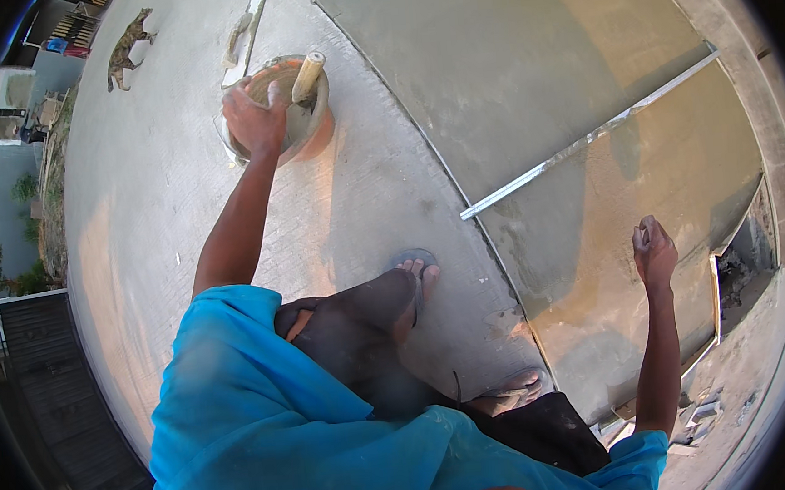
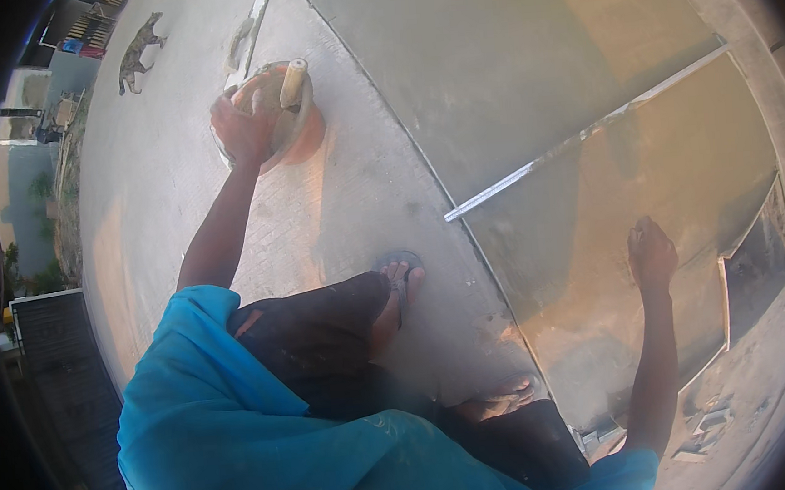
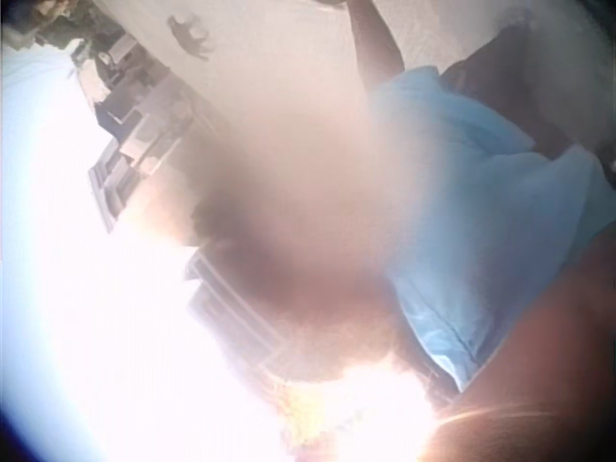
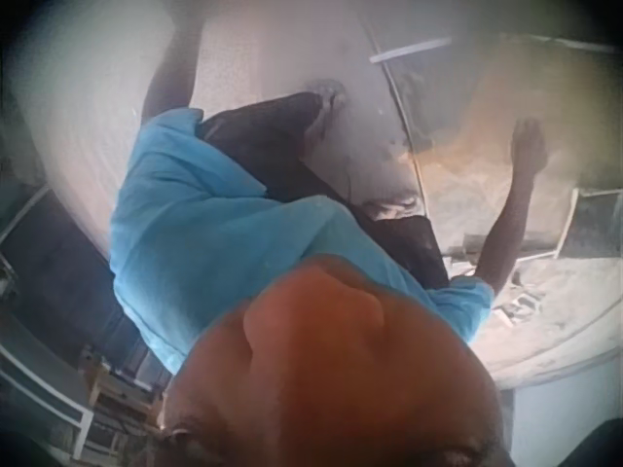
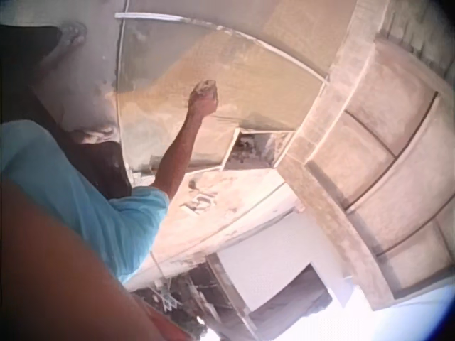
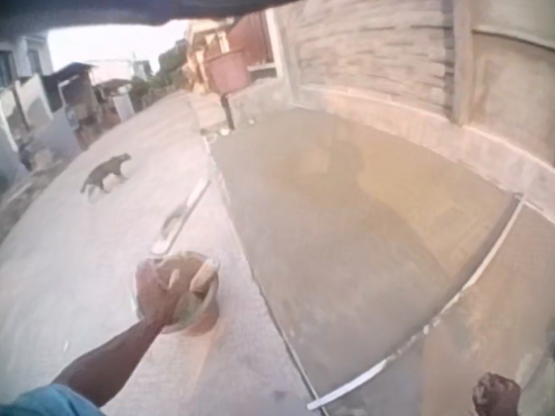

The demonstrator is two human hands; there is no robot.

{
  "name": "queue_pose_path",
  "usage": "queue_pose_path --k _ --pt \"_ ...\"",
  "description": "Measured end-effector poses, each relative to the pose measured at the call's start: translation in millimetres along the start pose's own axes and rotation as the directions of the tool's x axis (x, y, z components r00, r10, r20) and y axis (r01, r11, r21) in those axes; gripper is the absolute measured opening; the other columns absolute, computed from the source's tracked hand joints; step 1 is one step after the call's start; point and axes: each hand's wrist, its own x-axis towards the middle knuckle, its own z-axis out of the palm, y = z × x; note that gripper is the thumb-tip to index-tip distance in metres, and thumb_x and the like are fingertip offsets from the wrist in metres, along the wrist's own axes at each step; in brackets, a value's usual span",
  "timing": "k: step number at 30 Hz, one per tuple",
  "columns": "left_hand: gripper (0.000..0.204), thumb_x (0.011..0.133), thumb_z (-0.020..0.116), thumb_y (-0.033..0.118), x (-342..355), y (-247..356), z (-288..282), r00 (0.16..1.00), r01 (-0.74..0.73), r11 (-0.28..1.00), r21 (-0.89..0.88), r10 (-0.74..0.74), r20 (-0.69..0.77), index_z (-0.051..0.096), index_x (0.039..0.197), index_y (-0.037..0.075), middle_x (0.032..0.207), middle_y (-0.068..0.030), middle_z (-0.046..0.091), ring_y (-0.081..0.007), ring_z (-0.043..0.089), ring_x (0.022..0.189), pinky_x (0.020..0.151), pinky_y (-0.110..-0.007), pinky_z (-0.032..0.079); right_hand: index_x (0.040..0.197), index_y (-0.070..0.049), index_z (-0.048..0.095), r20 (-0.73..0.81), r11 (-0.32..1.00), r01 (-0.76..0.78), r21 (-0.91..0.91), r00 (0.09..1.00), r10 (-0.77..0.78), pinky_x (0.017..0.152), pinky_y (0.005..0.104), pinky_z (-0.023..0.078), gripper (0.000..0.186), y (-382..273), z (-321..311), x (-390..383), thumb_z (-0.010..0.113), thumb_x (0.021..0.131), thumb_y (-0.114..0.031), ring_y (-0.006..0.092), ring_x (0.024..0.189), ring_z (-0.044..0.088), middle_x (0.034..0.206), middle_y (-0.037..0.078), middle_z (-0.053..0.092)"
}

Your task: The person scoops wet cement from a bucket with a trowel and spreads it onto a concrete floor. They use a straight edge to level the surface and repeat the process across multiple sections.

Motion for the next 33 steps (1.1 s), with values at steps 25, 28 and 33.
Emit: queue_pose_path --k 25,28,33 --pt "0.029 0.078 0.063 0.007 -125 -65 -110 0.234 0.968 0.03 -0.248 -0.462 0.856 0.06 0.105 -0.003 0.087 -0.0089 0.064 -0.0199 0.066 0.073 0.071 -0.043 0.063 0.139 0.0 0.033 0.309 0.436 -0.086 0.896 0.825 -0.473 0.069 0.0318 0.053 0.069 -286 36 -14 0.066 0.093 -0.04 0.0178 0.078 0.064 0.108 0.014 0.058" --pt "0.029 0.079 0.061 0.009 -138 -77 -113 0.252 0.964 0.049 -0.261 -0.477 0.842 0.061 0.107 -0.002 0.096 -0.0108 0.065 -0.0229 0.066 0.082 0.073 -0.044 0.06 0.135 -0.001 0.034 0.296 0.283 -0.177 0.943 0.834 -0.466 0.062 0.0316 0.052 0.065 -310 16 -22 0.066 0.094 -0.039 0.017 0.074 0.062 0.104 0.012 0.057" --pt "0.03 0.081 0.065 0.01 -112 -55 -118 0.32 0.915 0.345 -0.211 -0.297 0.9 0.063 0.109 -0.003 0.091 -0.0115 0.068 -0.0217 0.068 0.081 0.072 -0.042 0.059 0.129 -0.001 0.042 0.083 0.364 0.085 0.927 0.903 -0.422 0.064 0.0345 0.053 0.052 -320 8 -5 0.066 0.093 -0.029 0.0192 0.076 0.065 0.105 0.015 0.06"
